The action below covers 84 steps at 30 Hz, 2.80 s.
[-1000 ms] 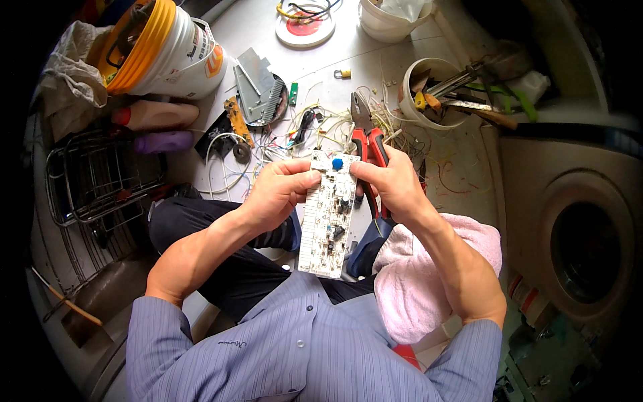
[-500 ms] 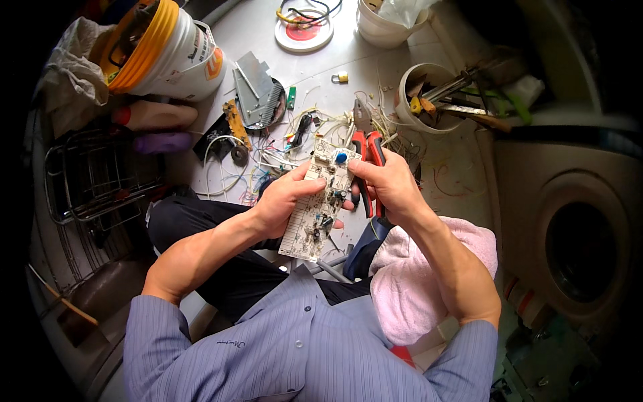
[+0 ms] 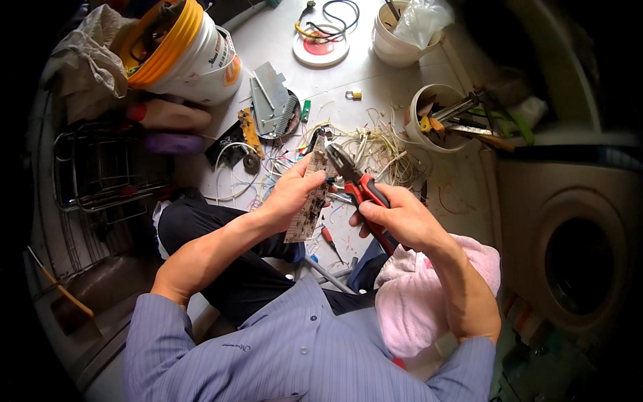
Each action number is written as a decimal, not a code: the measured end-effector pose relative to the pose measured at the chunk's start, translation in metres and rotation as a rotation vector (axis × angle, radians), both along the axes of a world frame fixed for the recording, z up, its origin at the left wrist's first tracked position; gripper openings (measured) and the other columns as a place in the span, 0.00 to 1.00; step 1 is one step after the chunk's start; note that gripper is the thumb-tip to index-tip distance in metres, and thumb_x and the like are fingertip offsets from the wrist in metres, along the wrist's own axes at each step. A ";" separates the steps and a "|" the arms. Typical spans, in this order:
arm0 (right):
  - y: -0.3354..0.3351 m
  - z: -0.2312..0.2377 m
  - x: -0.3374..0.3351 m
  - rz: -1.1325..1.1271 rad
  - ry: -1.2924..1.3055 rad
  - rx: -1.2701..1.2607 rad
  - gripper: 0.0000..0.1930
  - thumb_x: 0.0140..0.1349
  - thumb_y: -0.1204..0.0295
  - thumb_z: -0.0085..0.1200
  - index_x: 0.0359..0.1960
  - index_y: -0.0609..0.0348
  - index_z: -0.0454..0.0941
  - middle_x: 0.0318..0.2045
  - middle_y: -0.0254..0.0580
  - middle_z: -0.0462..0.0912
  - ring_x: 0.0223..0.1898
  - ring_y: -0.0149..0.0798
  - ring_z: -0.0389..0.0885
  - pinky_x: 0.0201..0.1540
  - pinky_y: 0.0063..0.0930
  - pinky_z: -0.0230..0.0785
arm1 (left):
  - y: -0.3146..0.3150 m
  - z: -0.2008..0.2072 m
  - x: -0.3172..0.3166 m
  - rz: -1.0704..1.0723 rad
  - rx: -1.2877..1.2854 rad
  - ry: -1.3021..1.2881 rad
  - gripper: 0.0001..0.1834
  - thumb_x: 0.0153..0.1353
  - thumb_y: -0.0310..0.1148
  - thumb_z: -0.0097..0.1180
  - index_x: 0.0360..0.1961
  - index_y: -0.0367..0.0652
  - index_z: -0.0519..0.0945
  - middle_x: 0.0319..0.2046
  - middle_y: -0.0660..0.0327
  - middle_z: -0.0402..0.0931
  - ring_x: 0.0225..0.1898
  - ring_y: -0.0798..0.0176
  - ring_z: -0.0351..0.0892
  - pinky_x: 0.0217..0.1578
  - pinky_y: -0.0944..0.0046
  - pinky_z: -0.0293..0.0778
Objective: The person uses pliers to cut wires and detach components from a circuit board while sitting on the floor. They move different parts of the wiring aside and handle the board by hand to access different sections.
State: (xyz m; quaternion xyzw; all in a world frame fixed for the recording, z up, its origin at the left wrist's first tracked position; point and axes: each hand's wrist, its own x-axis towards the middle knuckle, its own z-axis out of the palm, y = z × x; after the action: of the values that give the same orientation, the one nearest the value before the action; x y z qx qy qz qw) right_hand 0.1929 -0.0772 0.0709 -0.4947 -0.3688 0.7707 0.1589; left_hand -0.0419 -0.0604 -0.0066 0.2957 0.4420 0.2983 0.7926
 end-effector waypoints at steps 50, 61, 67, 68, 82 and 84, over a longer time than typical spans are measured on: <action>-0.040 -0.043 -0.006 0.300 -0.775 0.893 0.08 0.65 0.72 0.55 0.39 0.63 0.71 0.26 0.59 0.80 0.31 0.62 0.81 0.33 0.52 0.70 | 0.008 -0.012 -0.007 -0.229 0.194 0.030 0.20 0.68 0.25 0.53 0.61 0.39 0.73 0.46 0.62 0.81 0.43 0.69 0.82 0.43 0.66 0.79; -0.031 -0.032 0.001 0.120 -0.322 0.364 0.09 0.68 0.71 0.53 0.44 0.64 0.76 0.24 0.43 0.82 0.25 0.37 0.80 0.31 0.33 0.72 | 0.009 -0.012 -0.008 -0.184 0.035 -0.237 0.24 0.67 0.27 0.58 0.63 0.39 0.70 0.49 0.55 0.82 0.45 0.60 0.85 0.45 0.57 0.82; -0.031 -0.026 0.015 -0.049 0.292 -0.022 0.15 0.71 0.64 0.53 0.49 0.65 0.74 0.28 0.39 0.81 0.26 0.31 0.78 0.32 0.27 0.72 | 0.007 0.009 -0.002 -0.145 -0.052 -0.333 0.26 0.67 0.27 0.58 0.65 0.41 0.67 0.50 0.53 0.81 0.46 0.55 0.86 0.46 0.56 0.84; -0.031 -0.033 0.017 -0.081 0.437 -0.088 0.18 0.71 0.61 0.55 0.50 0.66 0.72 0.29 0.43 0.80 0.27 0.34 0.79 0.33 0.27 0.73 | 0.007 0.010 -0.002 -0.138 -0.048 -0.334 0.27 0.67 0.27 0.58 0.66 0.42 0.66 0.51 0.53 0.81 0.47 0.55 0.86 0.45 0.56 0.84; -0.024 -0.046 0.032 -0.086 0.530 -0.224 0.23 0.69 0.62 0.55 0.54 0.71 0.70 0.37 0.61 0.84 0.30 0.44 0.85 0.35 0.34 0.79 | 0.006 0.012 -0.004 -0.098 -0.127 -0.364 0.26 0.68 0.25 0.55 0.66 0.43 0.66 0.51 0.51 0.80 0.44 0.54 0.86 0.40 0.53 0.86; -0.024 -0.047 0.032 -0.094 0.514 -0.227 0.23 0.69 0.62 0.57 0.54 0.70 0.70 0.37 0.63 0.84 0.28 0.46 0.85 0.34 0.34 0.80 | 0.004 0.005 -0.001 -0.060 -0.091 -0.314 0.25 0.68 0.24 0.54 0.65 0.42 0.67 0.50 0.51 0.81 0.43 0.55 0.86 0.39 0.53 0.86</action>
State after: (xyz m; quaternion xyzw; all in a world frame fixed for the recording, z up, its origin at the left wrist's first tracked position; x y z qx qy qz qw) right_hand 0.2253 -0.1014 0.0240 -0.3143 -0.2043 0.8990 0.2266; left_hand -0.0425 -0.0561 -0.0012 0.2223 0.3167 0.2965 0.8731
